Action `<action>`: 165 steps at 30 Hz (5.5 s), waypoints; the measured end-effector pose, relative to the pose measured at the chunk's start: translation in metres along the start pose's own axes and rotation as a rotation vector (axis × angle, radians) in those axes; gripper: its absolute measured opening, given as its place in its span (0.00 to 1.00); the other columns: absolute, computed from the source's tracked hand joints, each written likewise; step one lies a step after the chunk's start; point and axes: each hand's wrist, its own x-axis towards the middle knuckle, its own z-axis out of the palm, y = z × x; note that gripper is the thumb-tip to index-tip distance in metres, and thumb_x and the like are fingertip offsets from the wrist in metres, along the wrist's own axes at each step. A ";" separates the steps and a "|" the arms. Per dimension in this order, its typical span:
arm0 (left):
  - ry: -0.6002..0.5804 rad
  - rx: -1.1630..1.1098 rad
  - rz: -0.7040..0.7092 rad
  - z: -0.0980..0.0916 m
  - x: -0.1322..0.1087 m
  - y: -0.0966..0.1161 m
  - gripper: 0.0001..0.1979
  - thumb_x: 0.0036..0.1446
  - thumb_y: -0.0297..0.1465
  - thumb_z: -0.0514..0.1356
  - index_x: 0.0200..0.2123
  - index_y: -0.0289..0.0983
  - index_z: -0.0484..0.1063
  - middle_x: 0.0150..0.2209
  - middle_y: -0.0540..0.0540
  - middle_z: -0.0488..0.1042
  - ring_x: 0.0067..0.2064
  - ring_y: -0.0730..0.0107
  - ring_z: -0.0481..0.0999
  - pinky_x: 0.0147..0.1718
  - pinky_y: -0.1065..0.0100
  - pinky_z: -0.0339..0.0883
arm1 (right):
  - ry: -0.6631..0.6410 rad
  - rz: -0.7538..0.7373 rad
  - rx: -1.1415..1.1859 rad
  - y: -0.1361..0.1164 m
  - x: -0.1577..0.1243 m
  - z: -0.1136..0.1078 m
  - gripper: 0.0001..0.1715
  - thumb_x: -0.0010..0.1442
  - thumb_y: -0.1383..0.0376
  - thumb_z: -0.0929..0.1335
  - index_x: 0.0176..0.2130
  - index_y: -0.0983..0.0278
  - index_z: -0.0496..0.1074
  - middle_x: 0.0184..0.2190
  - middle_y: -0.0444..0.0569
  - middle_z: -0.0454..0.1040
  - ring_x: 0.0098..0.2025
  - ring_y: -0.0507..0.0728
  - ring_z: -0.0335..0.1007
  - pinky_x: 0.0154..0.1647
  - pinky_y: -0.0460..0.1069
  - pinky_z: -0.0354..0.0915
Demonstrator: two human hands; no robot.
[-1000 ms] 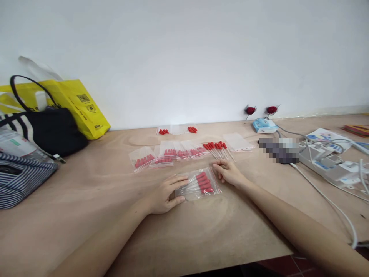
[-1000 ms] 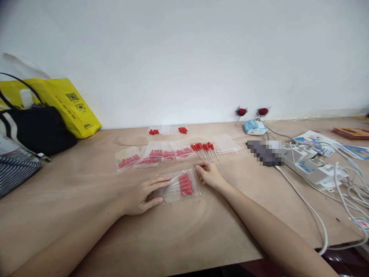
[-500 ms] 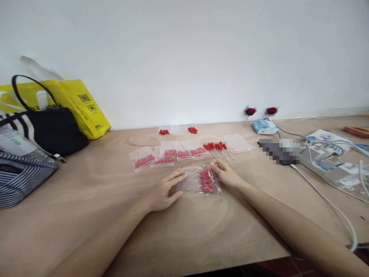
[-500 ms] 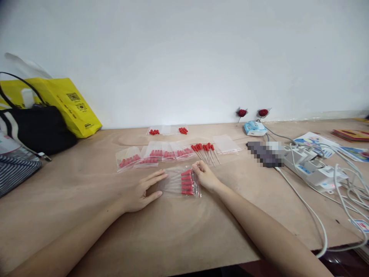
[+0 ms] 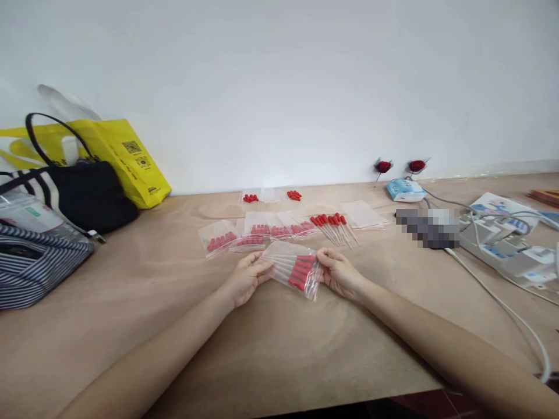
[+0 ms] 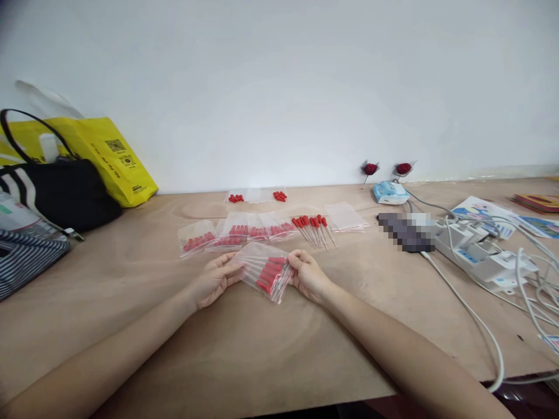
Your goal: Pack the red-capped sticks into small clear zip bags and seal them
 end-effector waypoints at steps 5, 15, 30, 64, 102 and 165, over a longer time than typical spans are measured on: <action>0.015 0.039 0.016 -0.010 0.022 0.024 0.07 0.54 0.18 0.55 0.33 0.34 0.67 0.28 0.49 0.73 0.29 0.77 0.75 0.33 0.75 0.71 | -0.036 -0.060 -0.483 -0.015 0.004 -0.017 0.18 0.43 0.56 0.70 0.28 0.62 0.60 0.21 0.41 0.68 0.23 0.51 0.67 0.27 0.48 0.65; 0.048 0.347 0.062 -0.036 0.096 0.083 0.12 0.52 0.17 0.56 0.39 0.34 0.68 0.27 0.49 0.71 0.26 0.77 0.72 0.30 0.73 0.68 | 0.996 -0.401 -1.632 -0.091 0.057 -0.128 0.19 0.50 0.61 0.61 0.39 0.69 0.69 0.38 0.58 0.70 0.44 0.63 0.61 0.44 0.54 0.54; 0.004 1.000 0.601 -0.028 0.086 0.071 0.16 0.48 0.32 0.62 0.43 0.37 0.69 0.49 0.46 0.67 0.53 0.62 0.62 0.54 0.65 0.51 | 1.158 -0.182 -1.523 -0.100 0.080 -0.161 0.22 0.44 0.59 0.65 0.39 0.69 0.71 0.36 0.63 0.71 0.42 0.67 0.65 0.38 0.56 0.59; -0.606 1.430 0.718 -0.016 -0.029 0.001 0.22 0.56 0.31 0.52 0.55 0.45 0.58 0.60 0.48 0.52 0.61 0.60 0.47 0.57 0.49 0.38 | 0.613 -0.172 -1.603 -0.089 0.053 -0.064 0.12 0.47 0.58 0.65 0.28 0.64 0.71 0.28 0.52 0.74 0.31 0.57 0.69 0.27 0.47 0.59; -0.549 1.553 0.777 0.005 -0.024 -0.014 0.21 0.58 0.35 0.51 0.55 0.47 0.56 0.59 0.47 0.53 0.60 0.59 0.49 0.56 0.49 0.42 | 0.099 -0.352 -0.509 -0.016 -0.006 -0.040 0.38 0.48 0.56 0.67 0.51 0.59 0.44 0.25 0.37 0.63 0.20 0.48 0.64 0.23 0.47 0.64; -0.428 1.255 0.635 -0.004 -0.024 -0.005 0.33 0.53 0.33 0.56 0.59 0.43 0.43 0.51 0.47 0.66 0.53 0.61 0.63 0.51 0.58 0.55 | -0.120 -0.218 -0.800 -0.012 -0.005 -0.039 0.18 0.43 0.54 0.71 0.24 0.65 0.64 0.22 0.42 0.68 0.23 0.48 0.63 0.25 0.46 0.60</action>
